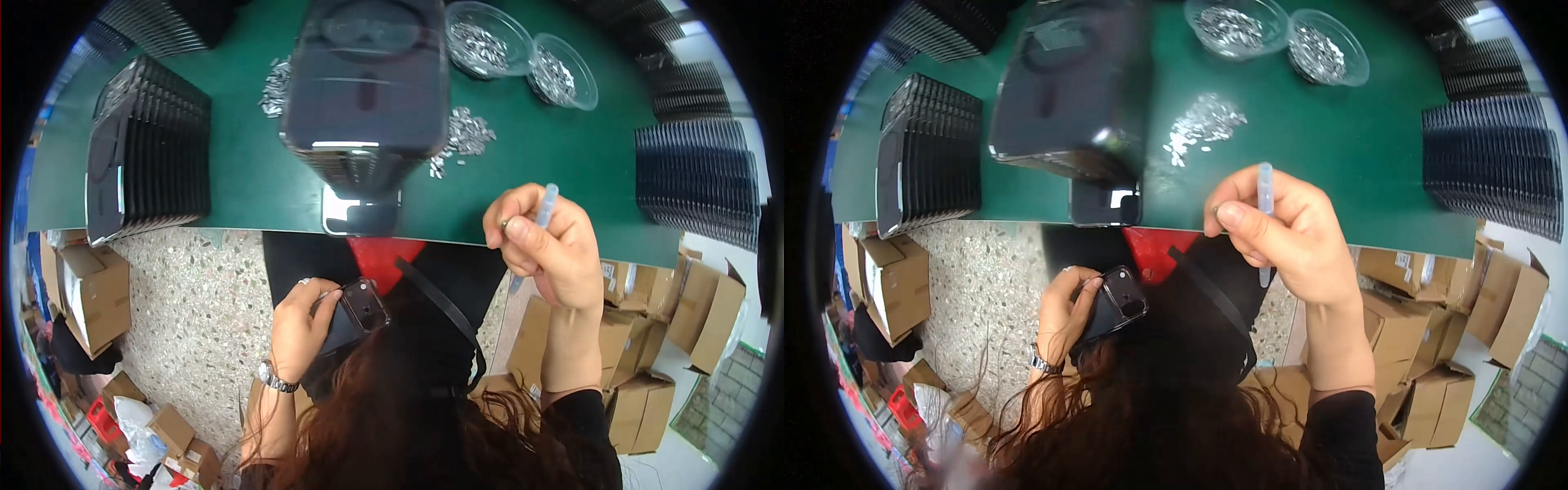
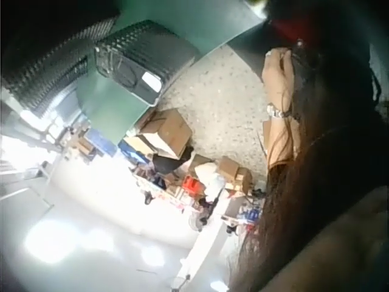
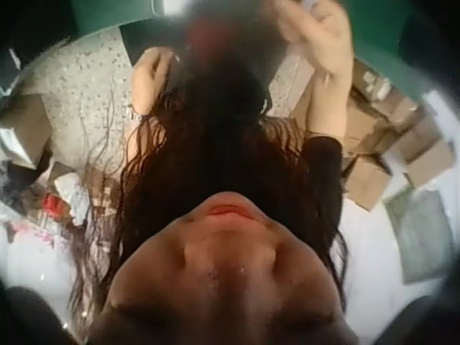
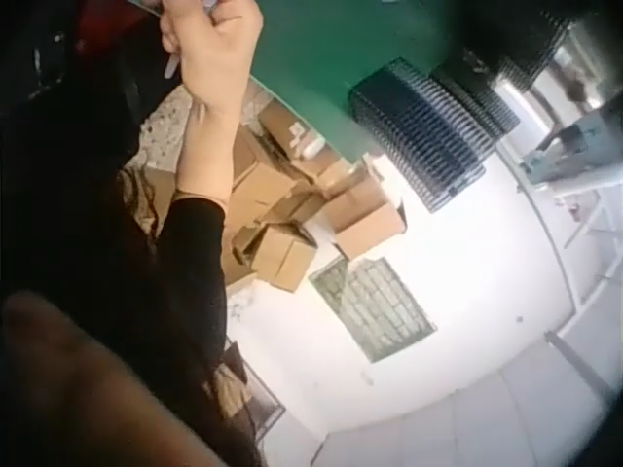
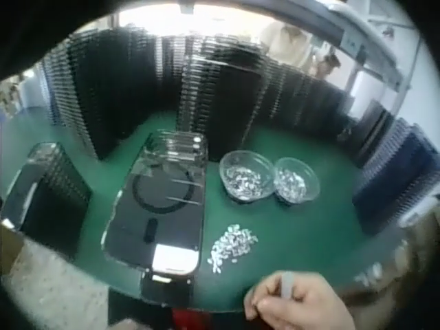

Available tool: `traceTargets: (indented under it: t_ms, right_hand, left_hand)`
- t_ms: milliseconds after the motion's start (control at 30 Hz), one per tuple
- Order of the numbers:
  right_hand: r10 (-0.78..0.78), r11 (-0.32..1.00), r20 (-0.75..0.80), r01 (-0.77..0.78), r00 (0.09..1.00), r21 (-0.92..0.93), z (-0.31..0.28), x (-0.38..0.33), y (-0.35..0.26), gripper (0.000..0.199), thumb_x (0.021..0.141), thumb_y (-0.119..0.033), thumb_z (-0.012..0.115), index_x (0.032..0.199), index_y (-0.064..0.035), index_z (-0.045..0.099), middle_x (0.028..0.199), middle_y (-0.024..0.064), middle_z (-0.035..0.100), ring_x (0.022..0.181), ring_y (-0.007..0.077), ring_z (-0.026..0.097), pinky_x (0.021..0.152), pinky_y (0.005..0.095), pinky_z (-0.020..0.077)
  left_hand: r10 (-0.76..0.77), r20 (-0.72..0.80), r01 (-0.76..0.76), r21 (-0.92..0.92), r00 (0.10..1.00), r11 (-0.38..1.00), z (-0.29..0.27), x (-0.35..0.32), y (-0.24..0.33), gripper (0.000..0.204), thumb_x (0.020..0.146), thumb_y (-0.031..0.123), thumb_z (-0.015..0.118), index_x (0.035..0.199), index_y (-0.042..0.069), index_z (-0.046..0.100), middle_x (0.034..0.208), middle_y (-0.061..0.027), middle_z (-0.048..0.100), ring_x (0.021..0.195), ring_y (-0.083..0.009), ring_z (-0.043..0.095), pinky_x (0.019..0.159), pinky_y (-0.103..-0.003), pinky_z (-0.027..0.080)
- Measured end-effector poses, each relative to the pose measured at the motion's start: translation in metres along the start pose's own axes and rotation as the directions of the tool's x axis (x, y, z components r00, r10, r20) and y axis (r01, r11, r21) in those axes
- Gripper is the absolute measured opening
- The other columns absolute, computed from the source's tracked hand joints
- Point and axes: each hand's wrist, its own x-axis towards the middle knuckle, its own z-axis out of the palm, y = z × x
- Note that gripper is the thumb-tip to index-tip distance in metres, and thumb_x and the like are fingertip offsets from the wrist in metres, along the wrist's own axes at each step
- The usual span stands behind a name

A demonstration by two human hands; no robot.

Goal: Assembling components and checking glossy phone cases in a manufacturing setting.

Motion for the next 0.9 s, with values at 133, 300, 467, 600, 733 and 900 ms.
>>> traceTargets:
  t_ms: [133, 300, 467, 600, 733, 900]
  right_hand:
    - [0.082, 0.973, 0.076, -0.097, 0.994, 0.210, 0.001, -0.005, 0.016, 0.009, 0.100, -0.007, 0.066, 0.103, 0.0015, 0.067, 0.094, 0.0059, 0.070, 0.082, 0.0095, 0.060, 0.074, 0.0255, 0.0501]
    - [-0.081, 0.705, 0.330, 0.288, 0.941, -0.649, 0.040, -0.014, 0.072, 0.020, 0.083, 0.004, 0.071, 0.099, -0.0034, 0.062, 0.097, 0.0089, 0.066, 0.084, 0.0275, 0.067, 0.071, 0.0362, 0.0542]
    - [-0.196, 0.370, 0.475, 0.513, 0.858, -0.774, 0.039, 0.027, 0.138, 0.025, 0.077, -0.003, 0.073, 0.098, -0.0037, 0.059, 0.102, 0.0107, 0.061, 0.092, 0.0344, 0.065, 0.072, 0.0451, 0.0552]
    - [-0.137, 0.323, 0.596, 0.605, 0.791, -0.728, 0.051, 0.046, 0.149, 0.031, 0.074, -0.001, 0.076, 0.101, -0.0023, 0.061, 0.106, 0.0093, 0.062, 0.092, 0.0305, 0.065, 0.073, 0.0416, 0.0550]
    - [-0.049, 0.178, 0.667, 0.663, 0.744, -0.727, 0.050, 0.049, 0.163, 0.035, 0.071, -0.002, 0.078, 0.102, -0.0016, 0.061, 0.106, 0.0086, 0.060, 0.091, 0.0279, 0.065, 0.070, 0.0394, 0.0545]
    - [-0.105, 0.121, 0.645, 0.653, 0.757, -0.748, 0.055, 0.051, 0.168, 0.017, 0.082, -0.008, 0.068, 0.092, -0.0049, 0.056, 0.087, 0.0083, 0.056, 0.079, 0.0276, 0.063, 0.063, 0.0405, 0.0531]
  left_hand:
    - [0.001, 0.083, 0.004, -0.061, 0.997, 0.998, 0.002, 0.004, 0.017, 0.008, 0.095, 0.007, 0.068, 0.099, 0.001, 0.070, 0.094, -0.0182, 0.070, 0.087, -0.0376, 0.069, 0.076, -0.040, 0.054]
    - [0.055, 0.168, -0.041, -0.087, 0.984, 0.995, -0.001, 0.013, 0.019, 0.012, 0.097, 0.007, 0.065, 0.103, -0.003, 0.070, 0.093, -0.0176, 0.071, 0.087, -0.0314, 0.070, 0.078, -0.036, 0.053]
    - [0.039, 0.217, -0.027, -0.059, 0.975, 0.998, -0.004, 0.011, -0.003, 0.013, 0.097, 0.006, 0.062, 0.104, -0.003, 0.069, 0.099, -0.0216, 0.071, 0.092, -0.0397, 0.069, 0.081, -0.041, 0.053]
    - [-0.026, 0.231, 0.041, -0.059, 0.973, 0.997, -0.004, 0.006, -0.006, 0.014, 0.096, 0.006, 0.063, 0.104, -0.003, 0.069, 0.098, -0.0220, 0.071, 0.090, -0.0401, 0.069, 0.079, -0.041, 0.053]
    - [-0.036, 0.253, 0.049, -0.046, 0.967, 0.998, 0.002, 0.008, -0.013, 0.015, 0.094, 0.007, 0.064, 0.103, -0.002, 0.070, 0.095, -0.0220, 0.071, 0.086, -0.0397, 0.069, 0.076, -0.042, 0.053]
    - [-0.039, 0.249, 0.049, -0.032, 0.968, 0.998, 0.004, 0.015, -0.019, 0.014, 0.093, 0.009, 0.065, 0.099, -0.001, 0.071, 0.091, -0.0206, 0.070, 0.083, -0.0390, 0.069, 0.073, -0.043, 0.052]
